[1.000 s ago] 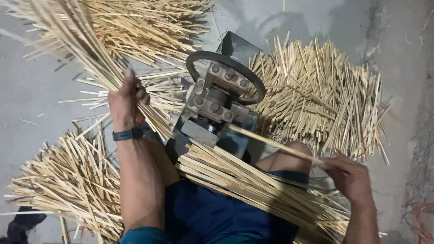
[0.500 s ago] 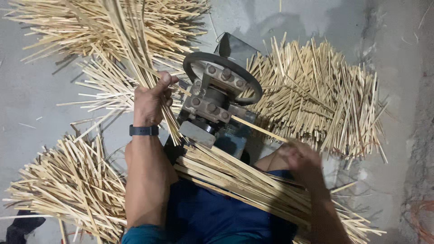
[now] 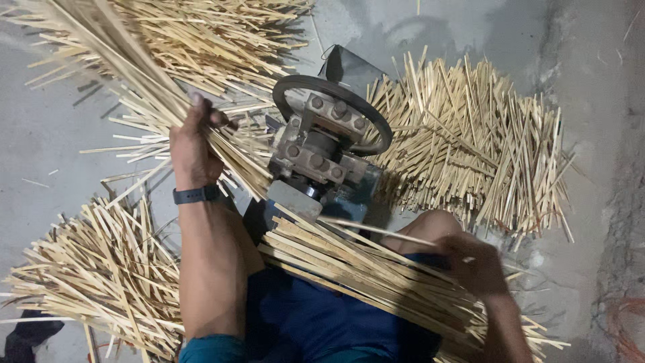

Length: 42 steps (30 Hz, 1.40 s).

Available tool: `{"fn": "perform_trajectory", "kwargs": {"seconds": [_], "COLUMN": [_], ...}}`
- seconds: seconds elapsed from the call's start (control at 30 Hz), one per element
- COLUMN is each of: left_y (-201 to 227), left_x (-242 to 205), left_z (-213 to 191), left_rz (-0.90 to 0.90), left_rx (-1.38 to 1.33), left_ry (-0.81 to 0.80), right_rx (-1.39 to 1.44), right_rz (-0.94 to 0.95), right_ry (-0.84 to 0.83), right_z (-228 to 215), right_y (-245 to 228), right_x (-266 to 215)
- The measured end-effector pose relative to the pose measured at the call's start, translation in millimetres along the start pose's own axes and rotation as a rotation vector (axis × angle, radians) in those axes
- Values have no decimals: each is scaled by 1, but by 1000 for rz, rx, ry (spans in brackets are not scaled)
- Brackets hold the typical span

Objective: The person feeds bamboo strips into a mechanical shaver and pulls them through to flatten the material, repeating the process and sorting the processed strips into piles.

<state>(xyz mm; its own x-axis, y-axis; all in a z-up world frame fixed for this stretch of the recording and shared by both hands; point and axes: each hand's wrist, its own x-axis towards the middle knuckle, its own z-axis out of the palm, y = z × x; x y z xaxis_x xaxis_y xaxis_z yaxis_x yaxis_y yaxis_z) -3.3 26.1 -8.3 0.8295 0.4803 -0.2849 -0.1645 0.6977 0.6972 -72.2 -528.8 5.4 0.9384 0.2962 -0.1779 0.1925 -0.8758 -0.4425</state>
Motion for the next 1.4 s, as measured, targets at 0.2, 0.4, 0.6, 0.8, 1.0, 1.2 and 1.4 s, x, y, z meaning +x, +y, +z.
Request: {"fn": "perform_trajectory", "kwargs": {"seconds": [0.2,0.4,0.6,0.8,1.0,1.2,1.4], "left_y": [4,-10,-27,-27,-32,51,70], "left_x": [-2,-10,-4,0,21,-30,-111], "left_z": [-10,5,7,15,-12,-34,-14], "left_rz": [5,-32,-28,-143,-2,236,250], "left_rx": [128,271,467,331,224,248,287], "left_ry": [40,-38,120,189,150,216,-6], "right_rx": [-66,-130,38,154,84,-63,314], "right_rz": [20,-336,-110,-33,26,-416,-509], "right_ry": [224,260,183,-271,-331,189,190], "right_z": [-46,-32,-2,44,48,31,11], "right_y": [-22,-90,-84,-66,-68,-89,-206], "right_x": [1,48,48,11,2,-1,32]}}
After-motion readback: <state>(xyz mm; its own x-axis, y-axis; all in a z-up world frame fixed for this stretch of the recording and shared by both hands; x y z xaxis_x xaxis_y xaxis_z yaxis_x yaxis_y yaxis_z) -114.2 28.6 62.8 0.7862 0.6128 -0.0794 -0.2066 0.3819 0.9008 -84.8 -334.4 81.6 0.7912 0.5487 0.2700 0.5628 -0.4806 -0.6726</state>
